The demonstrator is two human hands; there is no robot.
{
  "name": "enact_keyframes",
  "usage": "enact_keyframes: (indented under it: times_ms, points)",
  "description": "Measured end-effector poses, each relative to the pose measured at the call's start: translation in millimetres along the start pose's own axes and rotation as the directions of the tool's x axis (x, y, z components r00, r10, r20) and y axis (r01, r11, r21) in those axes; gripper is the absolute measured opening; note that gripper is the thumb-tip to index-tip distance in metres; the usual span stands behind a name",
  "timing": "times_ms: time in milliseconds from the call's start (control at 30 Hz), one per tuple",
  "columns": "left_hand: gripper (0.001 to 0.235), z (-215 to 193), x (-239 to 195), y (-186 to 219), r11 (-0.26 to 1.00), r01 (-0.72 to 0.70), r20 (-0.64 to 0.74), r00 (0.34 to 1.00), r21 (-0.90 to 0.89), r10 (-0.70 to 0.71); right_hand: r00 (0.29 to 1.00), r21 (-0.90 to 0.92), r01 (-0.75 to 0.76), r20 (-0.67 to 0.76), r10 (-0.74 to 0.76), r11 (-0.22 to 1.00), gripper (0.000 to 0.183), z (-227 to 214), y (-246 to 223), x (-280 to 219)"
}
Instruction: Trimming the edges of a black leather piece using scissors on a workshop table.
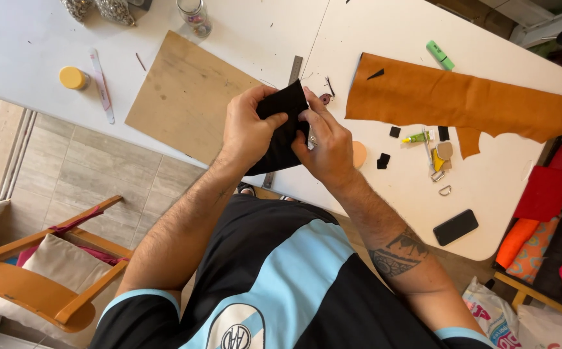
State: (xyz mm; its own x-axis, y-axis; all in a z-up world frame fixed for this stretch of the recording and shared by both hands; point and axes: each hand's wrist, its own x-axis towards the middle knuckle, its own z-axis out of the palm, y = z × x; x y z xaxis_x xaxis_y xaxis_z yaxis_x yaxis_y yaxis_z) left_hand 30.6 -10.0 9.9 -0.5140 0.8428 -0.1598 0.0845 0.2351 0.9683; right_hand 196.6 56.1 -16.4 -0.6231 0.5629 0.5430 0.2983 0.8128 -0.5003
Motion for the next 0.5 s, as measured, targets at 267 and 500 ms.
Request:
enact_keyframes:
  times_ms: [267, 500]
  points:
    - [0.033, 3, -11, -10, 1.0, -0.022, -0.041, 0.999, -0.003, 0.022, 0.997, -0.047, -0.014, 0.081, 0.018, 0.999, 0.028, -13, -21, 6]
    - [0.035, 7, -19, -20, 0.995, 0.049, -0.078, 0.996, 0.085, -0.042, 0.994, -0.025, -0.047, 0.098, 0.049, 0.999, 0.028, 1, 1, -17]
